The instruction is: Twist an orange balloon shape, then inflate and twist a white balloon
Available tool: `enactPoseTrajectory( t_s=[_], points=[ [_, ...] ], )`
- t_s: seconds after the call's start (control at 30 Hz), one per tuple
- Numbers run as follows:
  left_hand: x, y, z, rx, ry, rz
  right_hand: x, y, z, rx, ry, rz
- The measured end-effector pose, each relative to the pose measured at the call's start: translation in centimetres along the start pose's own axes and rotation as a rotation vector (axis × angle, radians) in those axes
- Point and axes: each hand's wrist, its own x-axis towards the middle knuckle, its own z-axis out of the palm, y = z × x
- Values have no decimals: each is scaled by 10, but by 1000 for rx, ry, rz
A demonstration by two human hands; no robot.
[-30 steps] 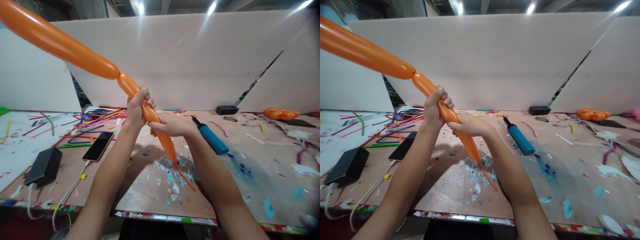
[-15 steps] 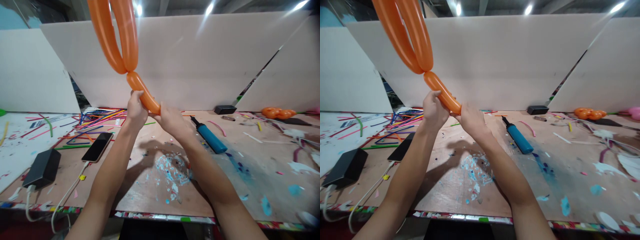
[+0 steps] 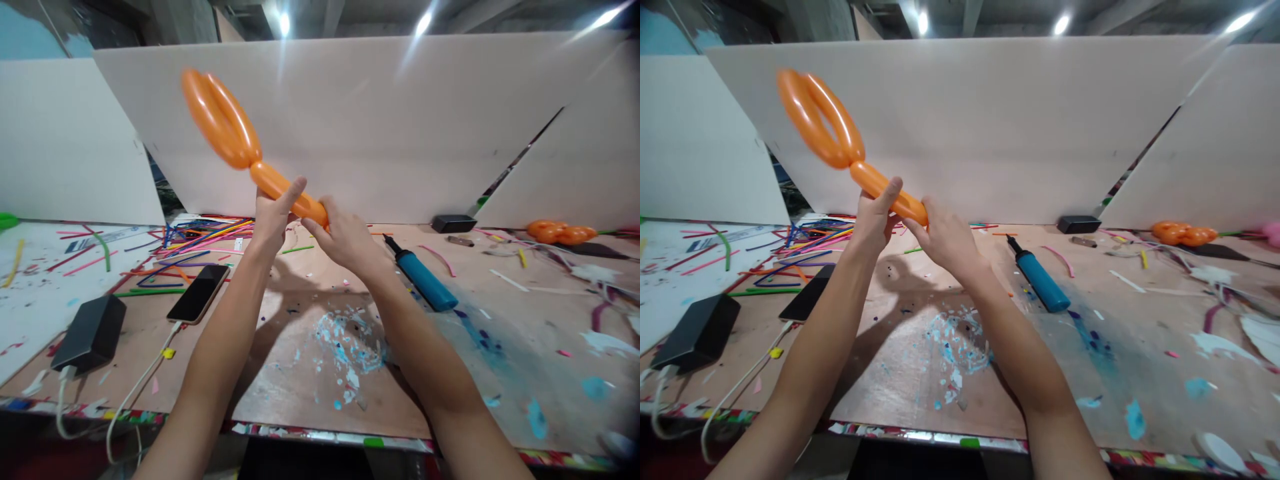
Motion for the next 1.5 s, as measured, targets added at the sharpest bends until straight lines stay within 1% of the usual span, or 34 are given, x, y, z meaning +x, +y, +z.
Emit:
enactPoseTrajectory(
  t_s=[0.07, 0.13, 0.2, 0.23, 0.33, 0.37, 0.43, 0.5, 0.57, 0.6, 0.63, 0.67, 0.7, 0.73, 0.77, 0.83, 0.93, 1.0, 1.07, 1.13, 1.2, 1.27, 1.37, 1.43, 1.5],
  points=[
    [2, 3, -3, -66, -130, -53, 3, 7, 1, 169, -56, -33],
    [4, 5, -6, -109, -234, -83, 5, 15, 1, 347, -128, -20],
    [4, 4, -7, -111, -261, -68, 5, 21, -1, 435, -155, 21],
    [4, 2, -7, -107, -249, -52, 5, 22, -1, 430, -133, 33],
    [4, -3, -6, -94, -190, -23, 5, 24, -3, 306, 5, 9],
    [4, -4, -7, -92, -167, -14, 6, 24, -3, 260, 31, -8],
    [9, -4, -10, -92, -93, 13, 7, 25, -4, 196, 30, -25],
    [18, -2, -18, -90, 42, 67, 7, 26, -5, 160, 17, -26],
    [27, 1, -29, -67, 209, 166, 8, 29, -8, 142, 25, -24],
    [31, 3, -35, -35, 280, 240, 8, 30, -9, 144, 30, -23],
    [33, 4, -40, 19, 325, 320, 7, 31, -10, 155, 35, -20],
    [35, 6, -44, 95, 333, 392, 7, 31, -11, 179, 38, -14],
    [35, 7, -47, 187, 303, 442, 7, 31, -12, 216, 45, -7],
    [33, 7, -48, 287, 239, 457, 6, 30, -13, 264, 61, 1],
    [31, 8, -49, 380, 156, 444, 6, 29, -14, 318, 84, 9],
    [27, 8, -48, 511, -37, 374, 6, 28, -18, 426, 123, 33],
    [23, 9, -48, 549, -293, 276, 4, 28, -28, 546, 143, 82],
    [24, 10, -52, 459, -422, 167, 2, 29, -37, 584, 158, 91],
    [26, 11, -58, 317, -479, 68, 0, 31, -44, 604, 191, 82],
    [27, 13, -62, 261, -512, 3, -2, 32, -48, 620, 207, 62],
    [24, 15, -62, 372, -567, -42, -4, 32, -48, 616, 176, 36],
    [19, 17, -56, 567, -642, -63, -4, 30, -46, 570, 133, -7],
    [11, 17, -45, 785, -695, -7, -5, 28, -44, 470, 114, -93],
    [8, 16, -40, 828, -671, 48, -5, 28, -45, 449, 104, -119],
    [6, 16, -37, 814, -623, 95, -6, 29, -46, 479, 73, -111]
  ],
)
